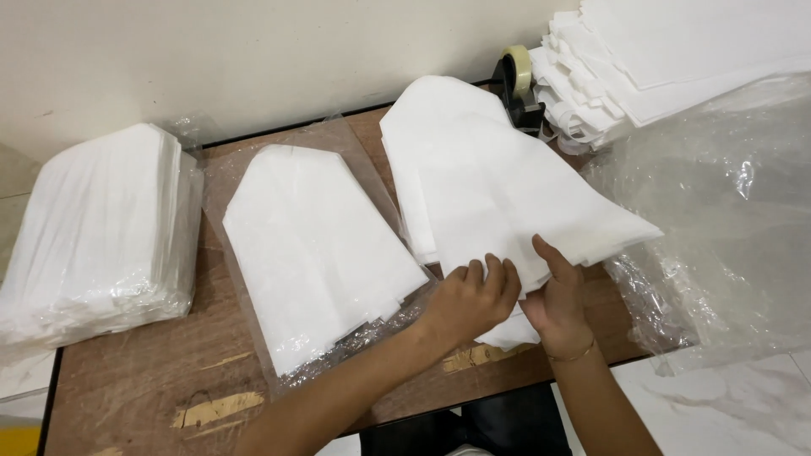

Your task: Individually packing white non-woven bags into clear plastic protective sleeves on a workspace table.

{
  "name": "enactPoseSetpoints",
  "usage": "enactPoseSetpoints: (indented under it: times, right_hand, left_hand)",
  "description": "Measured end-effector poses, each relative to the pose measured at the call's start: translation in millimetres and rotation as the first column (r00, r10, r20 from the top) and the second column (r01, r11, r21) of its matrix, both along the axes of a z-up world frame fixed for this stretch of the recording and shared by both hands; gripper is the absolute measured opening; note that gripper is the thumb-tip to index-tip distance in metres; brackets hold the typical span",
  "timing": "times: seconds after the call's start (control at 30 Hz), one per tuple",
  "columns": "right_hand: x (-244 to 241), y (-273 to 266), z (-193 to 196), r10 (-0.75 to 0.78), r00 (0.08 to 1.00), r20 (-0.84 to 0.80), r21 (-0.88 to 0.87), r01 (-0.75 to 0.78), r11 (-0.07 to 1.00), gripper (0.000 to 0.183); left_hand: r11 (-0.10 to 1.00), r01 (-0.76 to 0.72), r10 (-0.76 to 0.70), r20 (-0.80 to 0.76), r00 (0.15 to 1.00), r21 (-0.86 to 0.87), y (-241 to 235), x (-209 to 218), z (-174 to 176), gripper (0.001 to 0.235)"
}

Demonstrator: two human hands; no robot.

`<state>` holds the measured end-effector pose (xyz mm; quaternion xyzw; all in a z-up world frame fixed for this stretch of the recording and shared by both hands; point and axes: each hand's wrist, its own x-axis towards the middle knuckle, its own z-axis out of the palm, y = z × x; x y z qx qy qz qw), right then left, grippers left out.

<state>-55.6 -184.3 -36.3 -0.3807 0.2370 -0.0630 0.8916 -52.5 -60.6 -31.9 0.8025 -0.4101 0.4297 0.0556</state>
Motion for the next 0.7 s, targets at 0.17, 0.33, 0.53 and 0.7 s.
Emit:
enactPoseSetpoints:
  times: [0.17,0.33,0.53,0.7]
  right_hand:
    - [-12.6,-13.1,-5.3,-0.024,0.989,-0.146,0.045,0.031,0.999,0.025]
    - [-30.4,-31.7,-13.1,-0.263,0.938,-0.226,-0.047,0.259,0.965,0.023]
    - [-95.2,-103.3,-69.9,-0.166,0.96,-0.224,-0.278,0.1,0.955,0.011]
    - [-202.6,-236.9,-253.7,0.075,0.997,0.003,-0.844,-0.037,0.535,0.033]
  left_hand:
    - [0.993,0.111,-0.108,-0.106,0.988,0.024,7.9,-11.3,3.6,0.017]
    - [0.976,0.159,-0.093,-0.374,0.923,0.15,56.7,-52.3,20.4,0.063]
    - [0.961,0.014,0.183,-0.67,0.719,0.277,135.5,-93.0,6.3,0.052]
    - [0.931,-0.099,0.276,-0.501,0.821,0.35,161.4,-113.4,-24.9,0.053]
